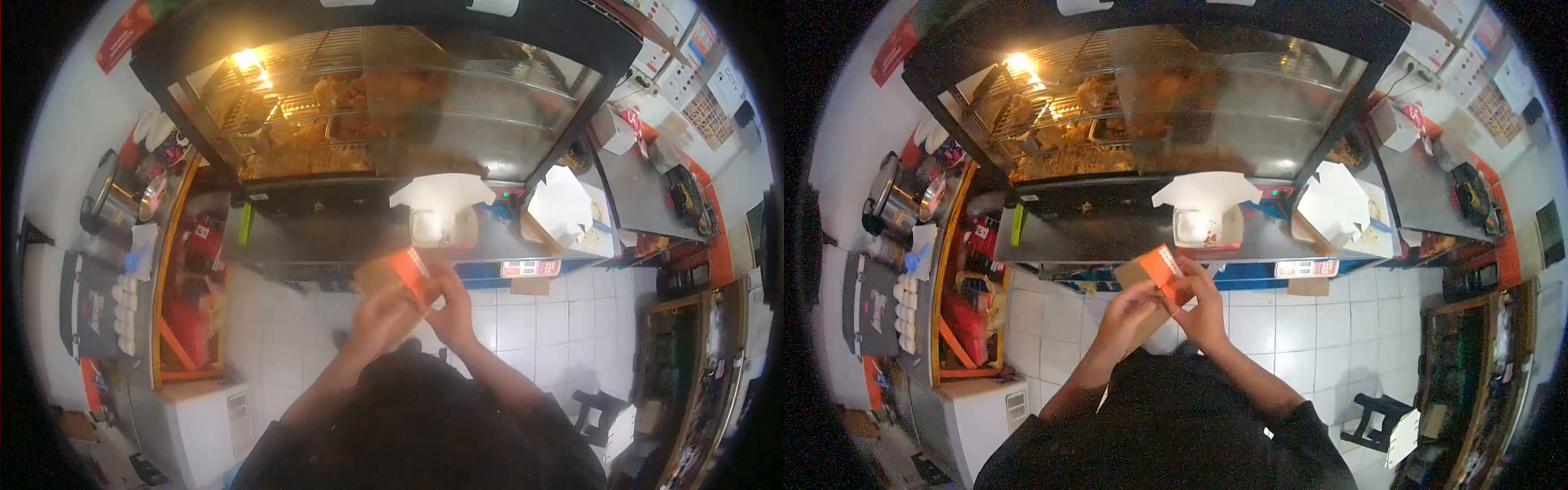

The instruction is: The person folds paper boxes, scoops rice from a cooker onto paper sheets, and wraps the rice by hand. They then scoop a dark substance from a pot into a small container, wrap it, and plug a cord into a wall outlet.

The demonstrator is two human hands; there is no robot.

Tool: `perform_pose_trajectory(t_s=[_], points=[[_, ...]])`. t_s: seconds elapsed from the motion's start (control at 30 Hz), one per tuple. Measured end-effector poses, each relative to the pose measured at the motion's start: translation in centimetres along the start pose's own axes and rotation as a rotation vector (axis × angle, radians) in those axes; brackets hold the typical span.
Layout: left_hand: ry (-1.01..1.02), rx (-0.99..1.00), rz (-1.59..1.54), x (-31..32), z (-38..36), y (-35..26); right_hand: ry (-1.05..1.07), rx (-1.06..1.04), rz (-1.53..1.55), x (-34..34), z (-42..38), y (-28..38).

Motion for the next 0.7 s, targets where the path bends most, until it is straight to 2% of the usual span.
perform_pose_trajectory(t_s=[0.03, 0.13, 0.17, 0.27, 0.3, 0.33, 0.37, 0.4, 0.43, 0.47, 0.5, 0.57, 0.6, 0.63, 0.67, 0.7], points=[[-0.02, 0.226, 0.422, -0.9, 0.3, -0.1, 0.003, 0.028, 0.039, 0.6, -0.5, -1.4], [-0.009, 0.629, 1.147, 0.1, 2.0, -5.2, 0.113, 0.204, 0.348, 1.9, -1.5, -3.1], [0.203, 0.583, 1.038, -0.7, 3.4, -4.2, 0.165, 0.174, 0.455, 1.9, -1.3, -2.3], [0.501, 0.529, 0.933, -3.9, 7.6, -1.2, 0.132, 0.338, 0.733, 3.7, -1.0, -6.1], [0.414, 0.404, 0.956, -5.9, 9.4, 0.3, 0.052, 0.329, 0.547, 2.7, -0.2, -8.0], [0.166, 0.195, 0.994, -9.0, 11.0, 1.7, -0.099, 0.435, 0.428, 1.4, 0.5, -10.6], [-0.1, 0.0, 0.993, -12.3, 12.3, 2.7, -0.301, 0.541, 0.458, -0.2, 1.6, -13.1], [-0.272, -0.063, 0.961, -15.5, 13.2, 3.1, -0.443, 0.533, 0.369, -2.6, 2.5, -17.6], [-0.304, 0.055, 0.936, -19.2, 14.4, 4.0, -0.581, 0.531, 0.269, -5.0, 3.4, -22.1], [-0.333, 0.171, 0.909, -24.6, 16.0, 6.0, -0.681, 0.585, -0.168, -8.4, 4.6, -27.1], [-0.416, 0.126, 0.866, -28.8, 17.3, 7.7, -0.76, 0.544, -0.275, -11.8, 5.0, -30.2], [-0.576, 0.023, 0.769, -34.0, 18.4, 10.0, -0.892, 0.69, -0.604, -17.8, 5.2, -34.9], [-0.572, 0.09, 0.733, -33.6, 18.4, 9.6, -0.828, 0.931, -0.39, -20.1, 4.7, -35.0], [-0.57, 0.154, 0.695, -32.7, 18.2, 9.1, -0.79, 1.187, -0.523, -21.2, 4.6, -29.5], [-0.594, 0.204, 0.727, -31.1, 17.6, 8.1, -0.855, 1.36, -0.514, -22.1, 4.6, -30.9], [-0.62, 0.253, 0.761, -29.5, 16.9, 7.0, -0.774, 1.261, -0.433, -22.9, 4.0, -37.2]])
Point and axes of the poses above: each hand's wrist, its own z-axis towards the middle knuckle, its own x-axis out of the palm, y = z × x, the point moved 3 cm from there along z, towards the middle knuckle, and after that the axes turned 12 degrees about -z, right-handed, at the moved point
